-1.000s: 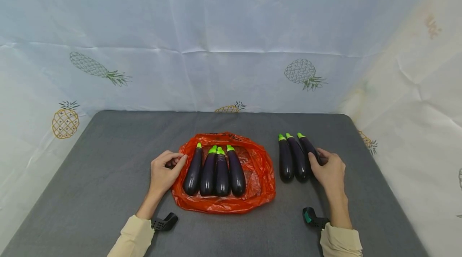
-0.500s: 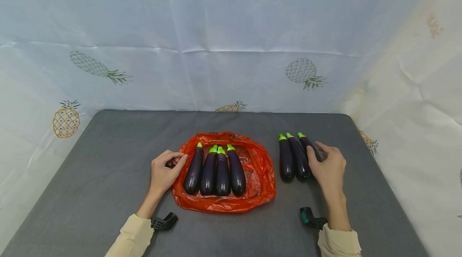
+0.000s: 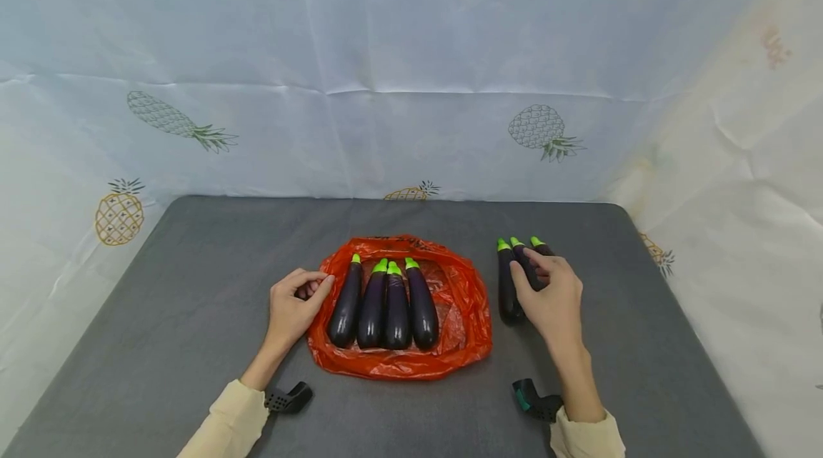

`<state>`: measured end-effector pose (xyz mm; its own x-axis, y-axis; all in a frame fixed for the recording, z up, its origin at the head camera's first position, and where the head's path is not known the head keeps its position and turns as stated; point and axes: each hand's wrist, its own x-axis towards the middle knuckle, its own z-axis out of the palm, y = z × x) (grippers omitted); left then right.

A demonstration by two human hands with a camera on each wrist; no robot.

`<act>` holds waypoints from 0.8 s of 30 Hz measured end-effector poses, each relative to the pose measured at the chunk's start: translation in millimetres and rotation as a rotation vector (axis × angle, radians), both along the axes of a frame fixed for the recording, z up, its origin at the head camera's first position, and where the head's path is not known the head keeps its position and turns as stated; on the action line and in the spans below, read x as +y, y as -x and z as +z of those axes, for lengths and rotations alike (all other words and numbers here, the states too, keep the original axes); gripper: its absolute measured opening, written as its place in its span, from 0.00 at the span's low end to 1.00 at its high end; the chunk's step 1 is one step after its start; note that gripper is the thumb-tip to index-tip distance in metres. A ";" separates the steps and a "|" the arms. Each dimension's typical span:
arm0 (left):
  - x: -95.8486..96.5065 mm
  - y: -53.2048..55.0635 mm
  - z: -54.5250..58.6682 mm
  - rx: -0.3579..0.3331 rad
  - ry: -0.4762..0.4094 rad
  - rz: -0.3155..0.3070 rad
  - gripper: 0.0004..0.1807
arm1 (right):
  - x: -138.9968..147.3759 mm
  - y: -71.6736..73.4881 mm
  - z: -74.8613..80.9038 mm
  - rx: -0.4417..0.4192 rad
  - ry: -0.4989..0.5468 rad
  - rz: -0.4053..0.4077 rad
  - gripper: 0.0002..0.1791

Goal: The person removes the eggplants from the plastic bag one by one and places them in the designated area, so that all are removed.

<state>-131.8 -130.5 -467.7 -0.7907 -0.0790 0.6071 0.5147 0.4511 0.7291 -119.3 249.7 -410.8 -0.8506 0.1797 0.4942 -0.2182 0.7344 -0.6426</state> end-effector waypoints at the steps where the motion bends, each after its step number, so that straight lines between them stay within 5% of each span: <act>1: -0.1 0.0 -0.4 -0.004 0.002 0.000 0.03 | -2.9 -0.5 -0.1 -0.006 -0.002 0.015 0.18; 24: -2.1 0.6 -3.4 -0.061 -0.007 -0.009 0.02 | -65.7 -9.1 -0.7 -0.108 0.045 0.254 0.17</act>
<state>-132.4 -132.6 -471.0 -0.8270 -0.0759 0.5571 0.4730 0.4419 0.7622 -110.2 184.0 -411.5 -0.9186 -0.0265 0.3944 -0.3202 0.6348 -0.7032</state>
